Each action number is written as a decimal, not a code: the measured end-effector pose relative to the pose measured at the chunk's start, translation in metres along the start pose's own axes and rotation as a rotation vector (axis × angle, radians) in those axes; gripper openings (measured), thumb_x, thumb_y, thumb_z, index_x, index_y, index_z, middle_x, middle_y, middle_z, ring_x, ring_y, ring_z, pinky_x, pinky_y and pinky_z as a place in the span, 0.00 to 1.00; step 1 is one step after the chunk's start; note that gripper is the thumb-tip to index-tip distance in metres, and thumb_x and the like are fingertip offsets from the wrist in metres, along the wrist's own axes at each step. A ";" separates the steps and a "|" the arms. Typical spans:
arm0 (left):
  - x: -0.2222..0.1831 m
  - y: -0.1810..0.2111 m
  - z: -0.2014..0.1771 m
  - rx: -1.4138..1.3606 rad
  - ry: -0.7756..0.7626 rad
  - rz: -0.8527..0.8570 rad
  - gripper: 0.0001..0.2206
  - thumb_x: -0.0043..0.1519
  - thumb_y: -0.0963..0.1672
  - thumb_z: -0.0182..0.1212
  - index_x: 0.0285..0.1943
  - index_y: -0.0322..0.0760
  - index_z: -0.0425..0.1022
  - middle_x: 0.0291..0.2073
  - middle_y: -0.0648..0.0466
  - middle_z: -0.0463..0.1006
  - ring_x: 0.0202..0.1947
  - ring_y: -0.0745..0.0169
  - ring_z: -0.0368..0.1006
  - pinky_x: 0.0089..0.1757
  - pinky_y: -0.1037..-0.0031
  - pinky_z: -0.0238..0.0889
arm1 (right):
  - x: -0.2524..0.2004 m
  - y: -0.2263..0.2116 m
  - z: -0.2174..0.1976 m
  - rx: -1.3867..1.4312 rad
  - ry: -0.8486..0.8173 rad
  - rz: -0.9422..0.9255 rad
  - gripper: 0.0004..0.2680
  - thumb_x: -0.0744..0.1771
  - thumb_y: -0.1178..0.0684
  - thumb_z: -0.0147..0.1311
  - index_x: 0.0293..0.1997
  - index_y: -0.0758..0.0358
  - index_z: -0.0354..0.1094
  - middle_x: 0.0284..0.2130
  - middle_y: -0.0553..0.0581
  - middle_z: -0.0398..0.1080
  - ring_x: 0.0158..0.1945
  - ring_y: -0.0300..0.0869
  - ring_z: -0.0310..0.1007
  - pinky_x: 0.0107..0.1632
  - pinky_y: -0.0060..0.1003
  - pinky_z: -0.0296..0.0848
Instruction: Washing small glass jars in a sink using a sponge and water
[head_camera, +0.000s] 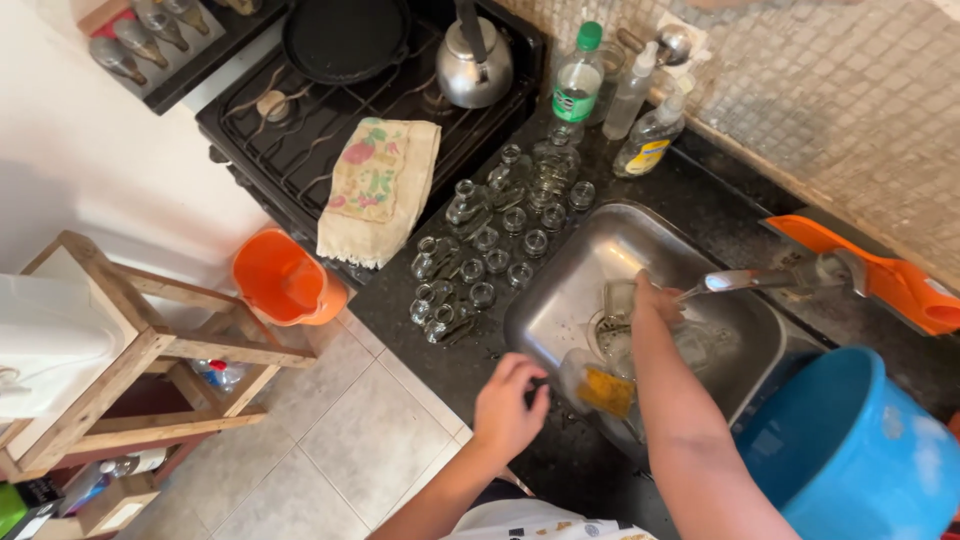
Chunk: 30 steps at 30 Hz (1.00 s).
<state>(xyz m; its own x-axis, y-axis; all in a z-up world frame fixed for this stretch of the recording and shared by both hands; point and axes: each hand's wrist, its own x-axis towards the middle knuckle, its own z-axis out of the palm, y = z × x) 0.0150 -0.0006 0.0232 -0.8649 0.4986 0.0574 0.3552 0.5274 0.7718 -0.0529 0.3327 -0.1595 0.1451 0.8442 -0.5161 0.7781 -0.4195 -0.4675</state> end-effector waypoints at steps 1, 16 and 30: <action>0.007 0.004 0.008 -0.022 -0.061 0.033 0.07 0.59 0.43 0.62 0.44 0.43 0.77 0.48 0.56 0.74 0.39 0.58 0.79 0.39 0.64 0.74 | 0.002 0.005 -0.001 0.122 0.078 -0.019 0.27 0.56 0.33 0.66 0.55 0.50 0.60 0.52 0.64 0.63 0.51 0.58 0.71 0.54 0.49 0.72; 0.154 0.074 0.168 -0.355 -0.471 0.478 0.24 0.72 0.45 0.47 0.74 0.24 0.56 0.68 0.26 0.61 0.70 0.28 0.56 0.69 0.47 0.41 | 0.009 0.020 -0.063 1.180 -0.614 0.017 0.20 0.60 0.44 0.58 0.53 0.59 0.59 0.43 0.58 0.60 0.48 0.51 0.63 0.43 0.44 0.68; 0.192 0.015 0.226 -1.093 -0.752 -1.079 0.43 0.60 0.67 0.55 0.74 0.38 0.57 0.58 0.37 0.69 0.56 0.30 0.71 0.52 0.31 0.63 | -0.041 0.002 -0.078 0.656 -0.370 -0.765 0.21 0.68 0.50 0.45 0.68 0.66 0.48 0.63 0.70 0.42 0.65 0.62 0.43 0.61 0.57 0.47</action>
<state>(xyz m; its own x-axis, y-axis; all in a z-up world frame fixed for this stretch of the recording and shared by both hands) -0.0653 0.2582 -0.0978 -0.0732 0.6172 -0.7834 -0.9008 0.2963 0.3175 -0.0095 0.3230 -0.0837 -0.5214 0.8514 -0.0569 0.0879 -0.0128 -0.9960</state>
